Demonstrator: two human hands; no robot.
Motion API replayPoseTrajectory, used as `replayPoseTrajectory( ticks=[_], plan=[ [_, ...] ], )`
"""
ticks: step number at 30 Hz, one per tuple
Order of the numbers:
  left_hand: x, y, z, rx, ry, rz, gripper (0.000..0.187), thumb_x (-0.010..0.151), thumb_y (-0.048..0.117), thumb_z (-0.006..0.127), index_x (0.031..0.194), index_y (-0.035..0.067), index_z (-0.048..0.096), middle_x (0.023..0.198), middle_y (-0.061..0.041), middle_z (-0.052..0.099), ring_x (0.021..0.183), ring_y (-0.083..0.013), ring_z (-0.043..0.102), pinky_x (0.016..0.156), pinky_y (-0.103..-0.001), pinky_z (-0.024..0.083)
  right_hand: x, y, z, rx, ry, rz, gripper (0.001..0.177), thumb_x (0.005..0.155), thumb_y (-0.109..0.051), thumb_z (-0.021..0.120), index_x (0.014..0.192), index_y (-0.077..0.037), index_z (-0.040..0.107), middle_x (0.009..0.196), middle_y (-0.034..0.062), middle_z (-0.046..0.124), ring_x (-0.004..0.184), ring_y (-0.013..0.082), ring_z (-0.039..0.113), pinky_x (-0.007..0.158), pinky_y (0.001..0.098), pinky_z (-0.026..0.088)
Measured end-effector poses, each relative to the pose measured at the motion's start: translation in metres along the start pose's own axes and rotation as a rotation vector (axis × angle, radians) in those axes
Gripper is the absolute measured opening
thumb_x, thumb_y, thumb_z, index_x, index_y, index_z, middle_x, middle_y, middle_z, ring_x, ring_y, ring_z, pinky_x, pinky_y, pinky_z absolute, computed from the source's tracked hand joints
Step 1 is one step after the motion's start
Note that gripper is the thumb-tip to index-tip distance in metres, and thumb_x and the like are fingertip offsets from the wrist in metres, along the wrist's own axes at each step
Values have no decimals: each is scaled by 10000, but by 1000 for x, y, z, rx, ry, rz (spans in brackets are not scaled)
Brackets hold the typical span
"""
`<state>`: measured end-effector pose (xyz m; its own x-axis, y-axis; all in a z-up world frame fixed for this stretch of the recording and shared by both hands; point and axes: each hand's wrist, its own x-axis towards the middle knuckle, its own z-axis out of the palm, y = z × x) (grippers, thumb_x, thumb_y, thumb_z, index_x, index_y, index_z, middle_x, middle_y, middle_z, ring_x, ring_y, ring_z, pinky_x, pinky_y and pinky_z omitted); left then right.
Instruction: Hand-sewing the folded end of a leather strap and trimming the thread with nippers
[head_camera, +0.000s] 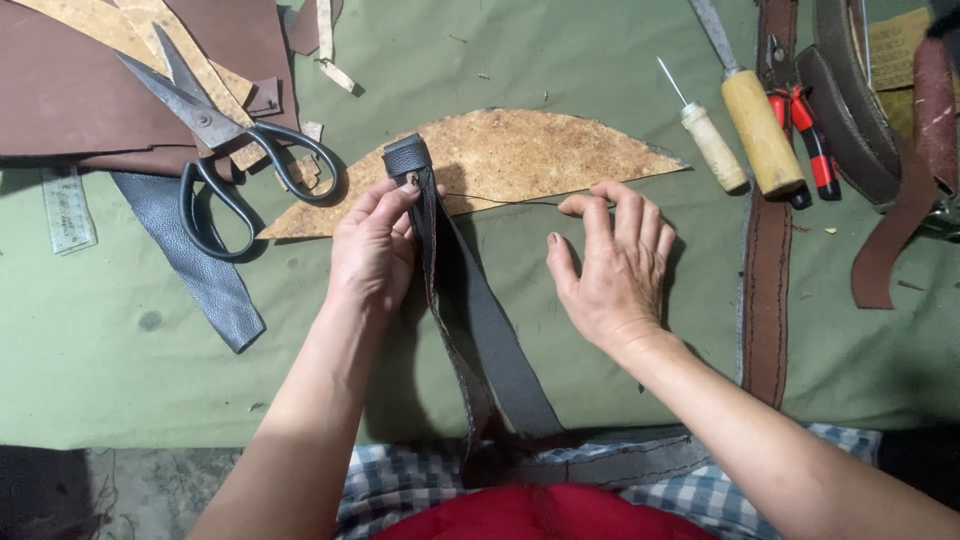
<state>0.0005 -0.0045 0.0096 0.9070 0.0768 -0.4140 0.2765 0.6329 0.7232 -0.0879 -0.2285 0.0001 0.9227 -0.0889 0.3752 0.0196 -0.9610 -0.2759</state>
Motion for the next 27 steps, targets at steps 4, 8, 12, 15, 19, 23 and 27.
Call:
replayPoseTrajectory(
  ticks=[4, 8, 12, 15, 19, 23, 27],
  plan=[
    [4, -2, -2, 6, -13, 0, 231, 823, -55, 785, 1032, -23, 693, 954, -192, 762, 906, -298, 799, 786, -310, 666, -1, 1, 2, 9, 28, 3, 339, 885, -339, 719, 1176, -272, 559, 1290, 32, 464, 1265, 306, 461, 1026, 494, 346],
    [3, -1, -1, 3, -11, 0, 229, 823, -53, 785, 1027, -16, 689, 952, -180, 759, 919, -301, 797, 787, -310, 666, 0, -1, 0, 14, 23, 7, 327, 890, -332, 710, 1172, -276, 557, 1282, 28, 461, 1257, 306, 459, 1012, 490, 354],
    [1, 0, 0, 16, -10, -1, 234, 821, -56, 786, 1028, -15, 685, 954, -179, 758, 924, -303, 796, 779, -307, 666, -1, 1, 1, 12, 32, 11, 325, 887, -347, 711, 1168, -282, 561, 1280, 23, 468, 1257, 299, 465, 1015, 486, 358],
    [2, 0, -1, 31, -16, -1, 236, 825, -57, 781, 1035, -20, 680, 961, -184, 755, 931, -306, 795, 783, -311, 668, -2, 1, 0, 30, 38, 17, 326, 880, -344, 718, 1162, -279, 567, 1278, 23, 473, 1259, 300, 467, 1015, 490, 361],
    [2, 1, 0, 30, 2, -17, 231, 821, -69, 783, 1005, 2, 661, 944, -153, 745, 952, -322, 793, 802, -326, 668, 5, 4, -17, 221, 56, 29, 253, 877, -275, 723, 1120, -243, 661, 1201, 33, 592, 1169, 322, 577, 963, 510, 422],
    [0, 5, 2, 34, 11, -29, 225, 814, -81, 785, 993, -10, 669, 937, -165, 748, 946, -333, 793, 802, -341, 672, 36, 87, -57, 383, 270, -20, 224, 912, -23, 707, 1045, -203, 722, 1036, -3, 699, 1081, 253, 681, 1002, 345, 461],
    [5, 4, 1, -35, 19, -89, 205, 853, -116, 698, 955, 22, 585, 970, -222, 730, 963, -367, 769, 810, -348, 649, 49, 294, -49, 63, 286, 84, 275, 1107, -51, 797, 1326, 23, 649, 1199, 207, 618, 1101, 362, 557, 914, 460, 405]
  ],
)
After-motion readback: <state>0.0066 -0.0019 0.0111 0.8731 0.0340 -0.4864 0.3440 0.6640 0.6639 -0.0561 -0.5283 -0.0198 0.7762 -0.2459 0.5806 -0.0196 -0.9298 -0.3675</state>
